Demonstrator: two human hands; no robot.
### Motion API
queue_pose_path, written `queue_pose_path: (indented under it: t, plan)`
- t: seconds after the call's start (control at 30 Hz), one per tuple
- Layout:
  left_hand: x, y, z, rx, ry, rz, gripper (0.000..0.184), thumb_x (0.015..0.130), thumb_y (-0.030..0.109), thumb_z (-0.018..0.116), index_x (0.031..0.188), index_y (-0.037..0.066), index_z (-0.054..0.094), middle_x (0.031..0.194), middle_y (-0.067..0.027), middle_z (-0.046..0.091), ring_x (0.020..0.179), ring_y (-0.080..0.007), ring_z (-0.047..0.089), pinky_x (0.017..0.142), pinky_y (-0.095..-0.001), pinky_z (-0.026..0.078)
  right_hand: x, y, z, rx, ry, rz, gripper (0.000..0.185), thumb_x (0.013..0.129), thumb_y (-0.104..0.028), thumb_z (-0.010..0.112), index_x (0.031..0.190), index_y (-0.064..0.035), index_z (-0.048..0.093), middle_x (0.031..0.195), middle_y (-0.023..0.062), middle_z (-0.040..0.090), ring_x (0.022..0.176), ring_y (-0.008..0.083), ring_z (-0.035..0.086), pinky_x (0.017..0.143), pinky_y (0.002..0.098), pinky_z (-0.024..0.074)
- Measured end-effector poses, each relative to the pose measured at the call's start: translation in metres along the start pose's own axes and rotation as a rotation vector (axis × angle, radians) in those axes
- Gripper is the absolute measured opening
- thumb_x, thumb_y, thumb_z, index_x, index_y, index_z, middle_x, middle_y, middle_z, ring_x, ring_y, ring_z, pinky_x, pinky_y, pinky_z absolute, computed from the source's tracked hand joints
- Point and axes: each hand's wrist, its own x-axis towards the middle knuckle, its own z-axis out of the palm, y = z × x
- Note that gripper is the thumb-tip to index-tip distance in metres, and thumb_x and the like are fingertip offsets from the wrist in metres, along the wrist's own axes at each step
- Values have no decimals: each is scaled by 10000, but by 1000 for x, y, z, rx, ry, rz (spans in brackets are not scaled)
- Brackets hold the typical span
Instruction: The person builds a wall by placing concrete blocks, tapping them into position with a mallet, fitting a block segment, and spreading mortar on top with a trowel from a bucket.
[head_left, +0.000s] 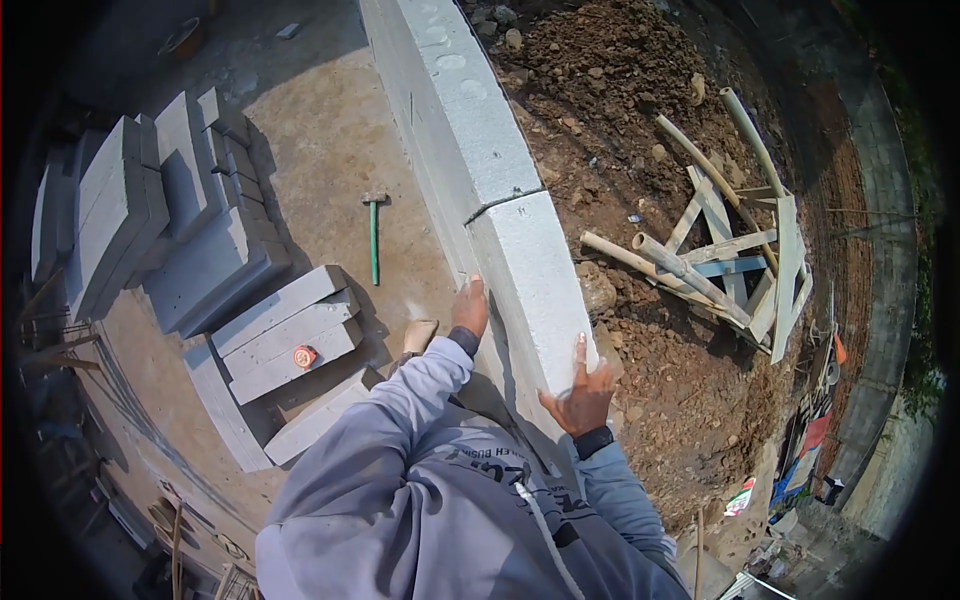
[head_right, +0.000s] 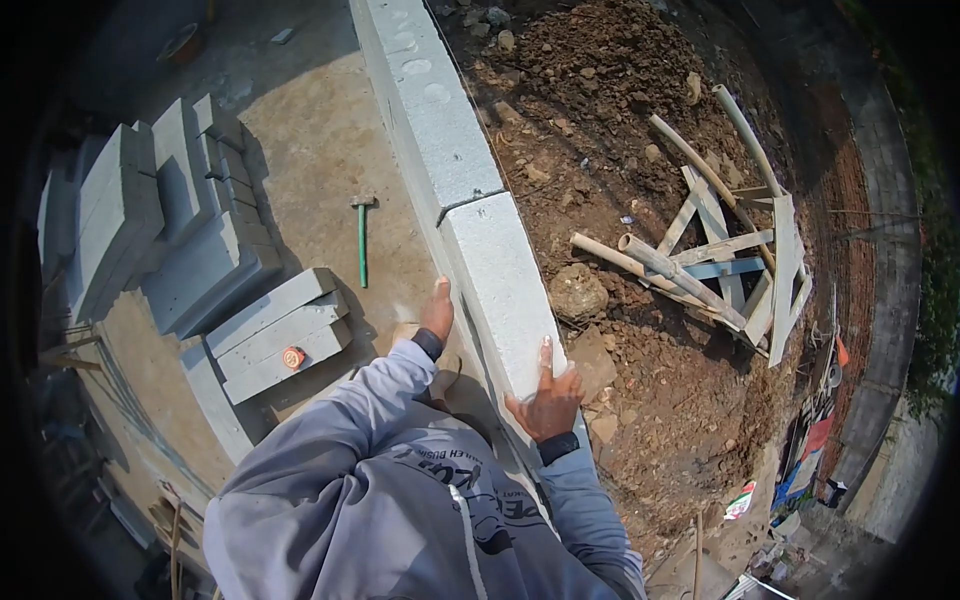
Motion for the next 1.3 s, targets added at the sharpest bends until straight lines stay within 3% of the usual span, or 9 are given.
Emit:
queue_pose_path:
  t: [0.2,0.3,0.37,0.6,0.8,1.03,1.13,1.2,1.3]
  plan:
    - [36,88,-59,-412,246,198,650,934,422,425,1299,-115,405,1185,-330,531,1137,-427,509,954,-407,414,-1,-10,-1,-28,-30,89,1124,572,-365,806,1485,-180,178,1052,311,450,945,433,470,833,497,394]
    - [43,122,-66,-264,208,137,767,905,486,459,1290,-171,370,1218,-361,493,1173,-429,488,983,-388,390,0,-16,-8,-29,-38,117,1115,573,-371,810,1483,-200,189,1058,280,436,937,409,457,828,479,379]
    - [51,117,-60,-221,207,121,758,897,481,478,1281,-166,388,1184,-351,521,1148,-427,507,966,-392,402,0,-21,-12,-20,-13,136,1103,569,-391,816,1479,-227,215,1057,242,429,911,378,446,813,457,356]
    - [54,121,-60,-272,282,119,681,881,413,537,1212,-177,457,1006,-320,611,969,-375,608,836,-392,452,-3,-24,-18,54,-27,153,1089,575,-353,826,1475,-258,220,1215,315,393,1036,414,425,882,502,327]
    - [72,103,-68,-329,211,200,601,870,399,581,1067,-169,566,822,-130,633,765,-181,547,707,-321,448,-7,-29,-11,103,38,216,1052,607,-347,814,1472,-281,219,1294,341,350,1165,466,373,978,560,277]
    - [80,98,-77,-399,82,237,472,913,378,563,993,-80,649,833,-26,623,733,-115,514,661,-273,421,-54,-61,16,367,361,313,855,673,-262,757,1410,-122,348,1420,265,256,1343,437,194,1072,563,185]
    - [87,95,-84,-359,42,282,485,914,374,573,1062,-83,637,913,-54,640,801,-127,560,724,-274,456,-114,-58,8,563,381,452,776,690,-234,738,1373,-87,401,1429,240,265,1338,413,226,1083,524,196]
    - [96,91,-85,-402,39,326,474,920,357,571,1098,-79,621,997,-79,642,882,-144,582,793,-282,467,-161,-47,28,568,608,646,715,715,-208,703,1334,1,412,1386,246,312,1301,429,277,1071,503,230]
    - [98,92,-88,-511,30,236,515,911,359,592,1163,-90,573,1118,-106,608,983,-168,577,868,-288,459,-235,-27,70,532,708,981,786,720,-104,644,1392,38,261,1357,250,317,1252,390,340,1058,458,273]
